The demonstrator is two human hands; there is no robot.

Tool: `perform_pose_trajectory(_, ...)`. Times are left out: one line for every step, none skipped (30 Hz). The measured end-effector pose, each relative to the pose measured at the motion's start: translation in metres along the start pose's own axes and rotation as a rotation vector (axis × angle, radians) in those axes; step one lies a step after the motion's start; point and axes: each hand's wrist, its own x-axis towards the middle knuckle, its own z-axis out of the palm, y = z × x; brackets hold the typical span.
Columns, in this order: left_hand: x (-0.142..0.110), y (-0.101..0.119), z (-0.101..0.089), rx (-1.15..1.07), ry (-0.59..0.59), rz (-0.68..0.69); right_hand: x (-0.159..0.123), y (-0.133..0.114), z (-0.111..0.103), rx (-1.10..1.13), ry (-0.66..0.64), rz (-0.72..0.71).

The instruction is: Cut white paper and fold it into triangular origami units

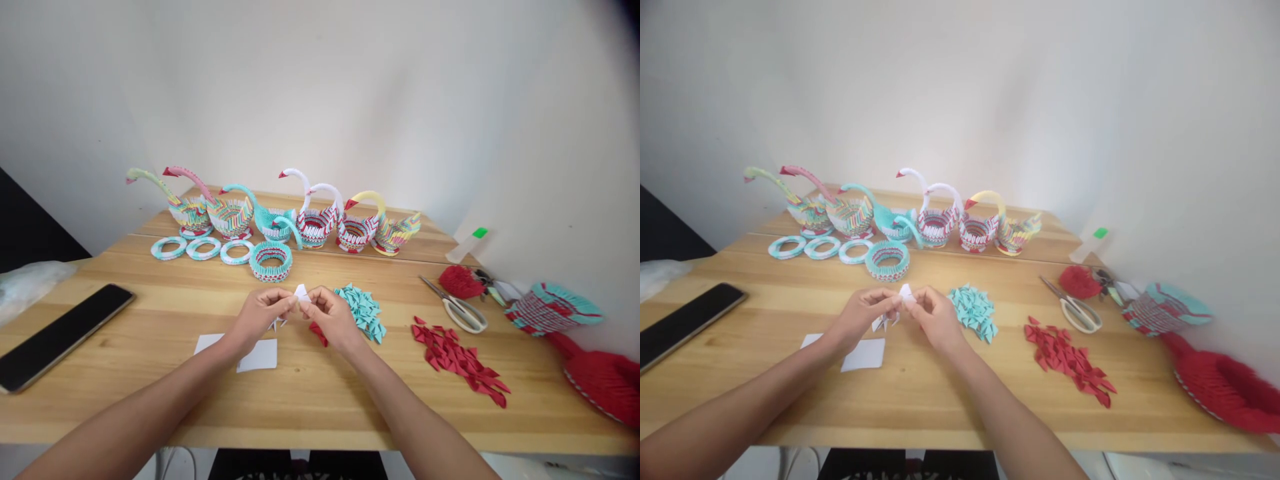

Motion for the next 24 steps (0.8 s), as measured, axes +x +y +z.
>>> perform_pose_trajectory(0.000,0.000,0.000,0.007,-0.011,-0.004,0.000,0.002,0.001,-0.013,0.018,0.000)
perform_pose_trajectory(0.000,-0.001,0.001,0.018,-0.022,-0.008,0.000,0.003,0.000,-0.018,0.032,0.006)
perform_pose_trajectory(0.001,-0.002,0.001,0.031,-0.030,-0.008,0.000,0.004,0.000,-0.018,0.036,0.017)
perform_pose_trajectory(0.001,-0.003,0.001,0.041,-0.034,-0.006,0.001,0.005,-0.001,-0.018,0.036,0.025)
perform_pose_trajectory(0.001,-0.003,0.000,0.048,-0.038,-0.001,0.001,0.006,-0.002,-0.018,0.033,0.031)
perform_pose_trajectory(0.001,-0.004,0.000,0.049,-0.042,0.005,0.002,0.005,-0.003,-0.016,0.024,0.034)
perform_pose_trajectory(0.002,-0.004,-0.001,0.049,-0.049,0.013,0.002,0.005,-0.004,-0.013,0.011,0.031)
perform_pose_trajectory(0.002,-0.005,-0.001,0.048,-0.058,0.021,0.002,0.004,-0.005,-0.010,-0.001,0.020)
perform_pose_trajectory(0.002,-0.005,-0.001,0.050,-0.068,0.030,0.002,0.002,-0.006,-0.008,-0.010,0.003)
perform_pose_trajectory(0.002,-0.006,-0.001,0.061,-0.082,0.041,0.002,0.001,-0.006,-0.008,-0.012,-0.015)
perform_pose_trajectory(0.002,-0.007,-0.001,0.079,-0.097,0.056,0.002,0.000,-0.006,-0.011,-0.008,-0.026)
perform_pose_trajectory(0.002,-0.008,0.000,0.102,-0.108,0.074,0.002,0.000,-0.005,-0.017,0.000,-0.030)
perform_pose_trajectory(0.002,-0.009,0.001,0.124,-0.115,0.091,0.001,0.000,-0.004,-0.026,0.012,-0.025)
perform_pose_trajectory(0.002,-0.011,0.001,0.142,-0.117,0.107,0.001,0.000,-0.003,-0.033,0.023,-0.016)
perform_pose_trajectory(0.001,-0.012,0.002,0.152,-0.114,0.121,0.001,0.001,-0.003,-0.039,0.031,-0.006)
perform_pose_trajectory(0.001,-0.013,0.002,0.150,-0.107,0.130,0.001,0.002,-0.002,-0.039,0.041,0.000)
perform_pose_trajectory(0.001,-0.013,0.002,0.136,-0.101,0.132,0.001,0.003,-0.001,-0.036,0.050,0.002)
perform_pose_trajectory(0.001,-0.014,0.002,0.115,-0.101,0.126,0.001,0.003,-0.001,-0.030,0.061,0.000)
perform_pose_trajectory(0.001,-0.013,0.002,0.087,-0.106,0.109,0.002,0.004,-0.001,-0.026,0.070,-0.004)
perform_pose_trajectory(0.001,-0.013,0.002,0.053,-0.112,0.080,0.002,0.004,-0.001,-0.027,0.078,-0.009)
perform_pose_trajectory(0.001,-0.012,0.002,0.017,-0.118,0.046,0.002,0.004,-0.002,-0.034,0.086,-0.018)
perform_pose_trajectory(0.001,-0.011,0.002,-0.019,-0.124,0.012,0.002,0.003,-0.002,-0.044,0.096,-0.028)
perform_pose_trajectory(0.001,-0.010,0.002,-0.051,-0.127,-0.019,0.001,0.002,-0.002,-0.057,0.105,-0.036)
perform_pose_trajectory(0.001,-0.010,0.002,-0.081,-0.126,-0.044,0.001,0.001,-0.002,-0.071,0.116,-0.045)
